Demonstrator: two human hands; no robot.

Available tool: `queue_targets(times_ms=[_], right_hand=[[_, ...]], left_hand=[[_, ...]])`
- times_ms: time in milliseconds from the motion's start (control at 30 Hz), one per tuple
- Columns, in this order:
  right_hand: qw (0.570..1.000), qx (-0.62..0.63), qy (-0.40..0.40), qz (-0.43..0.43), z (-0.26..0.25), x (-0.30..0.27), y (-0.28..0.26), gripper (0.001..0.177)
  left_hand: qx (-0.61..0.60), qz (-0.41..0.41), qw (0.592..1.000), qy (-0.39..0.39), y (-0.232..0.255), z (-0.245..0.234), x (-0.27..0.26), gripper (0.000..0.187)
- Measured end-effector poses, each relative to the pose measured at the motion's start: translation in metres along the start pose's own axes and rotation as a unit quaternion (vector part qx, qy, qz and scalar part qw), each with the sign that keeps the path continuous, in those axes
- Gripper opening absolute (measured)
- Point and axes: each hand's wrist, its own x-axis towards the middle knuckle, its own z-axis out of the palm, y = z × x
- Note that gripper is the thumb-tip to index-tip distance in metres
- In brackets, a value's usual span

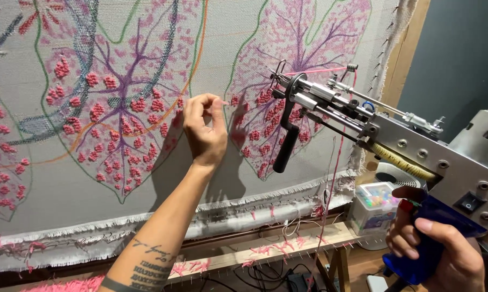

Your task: Operating a rug tufting gun to apply pink yarn into a patterned leaf design on a canvas frame.

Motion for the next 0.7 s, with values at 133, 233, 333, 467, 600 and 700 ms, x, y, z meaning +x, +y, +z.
queue_targets(times_ms=[133, 233, 333, 467, 600, 700], right_hand=[[0.998, -0.024, 0.041, 0.046, -0.007, 0.002, 0.0, 0.052], [0.999, -0.026, -0.007, 0.034, -0.005, 0.001, -0.004, 0.064], [0.999, -0.013, -0.034, 0.029, -0.002, 0.002, -0.002, 0.063], [0.995, 0.032, -0.095, 0.024, -0.01, 0.009, 0.007, 0.059], [0.991, -0.022, -0.129, -0.009, -0.004, 0.012, -0.003, 0.054], [0.989, -0.144, 0.003, 0.039, -0.004, 0.01, -0.009, 0.048]], left_hand=[[-0.055, -0.024, 0.998, -0.011, 0.011, -0.002, -0.009, 0.024], [-0.117, -0.05, 0.989, -0.08, 0.026, 0.003, -0.032, 0.032], [-0.212, -0.162, 0.94, -0.211, 0.056, 0.017, -0.055, 0.04], [-0.338, -0.383, 0.785, -0.35, 0.072, 0.037, -0.079, 0.051], [-0.356, -0.465, 0.71, -0.392, 0.058, 0.042, -0.107, 0.047], [-0.375, -0.41, 0.73, -0.397, 0.071, 0.035, -0.105, 0.037]])
